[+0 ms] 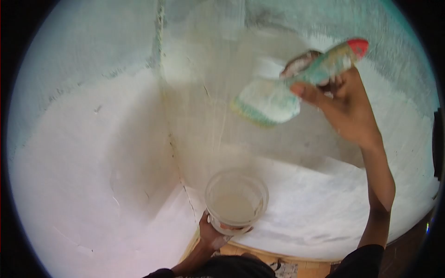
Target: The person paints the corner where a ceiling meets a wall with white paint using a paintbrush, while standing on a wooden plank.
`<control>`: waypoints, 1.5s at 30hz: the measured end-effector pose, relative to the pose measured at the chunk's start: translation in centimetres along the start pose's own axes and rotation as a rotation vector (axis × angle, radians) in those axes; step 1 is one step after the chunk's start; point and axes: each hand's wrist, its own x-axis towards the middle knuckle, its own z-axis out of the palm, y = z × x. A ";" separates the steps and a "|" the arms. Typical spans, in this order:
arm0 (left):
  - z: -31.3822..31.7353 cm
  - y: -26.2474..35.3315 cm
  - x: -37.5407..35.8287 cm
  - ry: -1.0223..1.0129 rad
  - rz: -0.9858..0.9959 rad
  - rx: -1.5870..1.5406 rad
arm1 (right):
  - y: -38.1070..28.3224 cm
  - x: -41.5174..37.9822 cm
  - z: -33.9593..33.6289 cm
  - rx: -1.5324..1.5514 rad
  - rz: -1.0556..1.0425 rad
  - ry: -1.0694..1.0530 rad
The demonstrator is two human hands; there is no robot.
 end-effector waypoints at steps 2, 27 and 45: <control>0.0 -0.4 0.1 -0.008 -0.002 -0.002 | -0.2 -3.8 1.2 0.185 0.096 -0.064; -9.1 -7.9 -0.5 0.181 0.194 -0.073 | 6.7 -19.6 6.1 0.321 0.014 -0.387; -6.0 -8.4 2.4 0.214 0.236 0.085 | 8.3 -19.4 10.0 0.145 -0.260 -0.816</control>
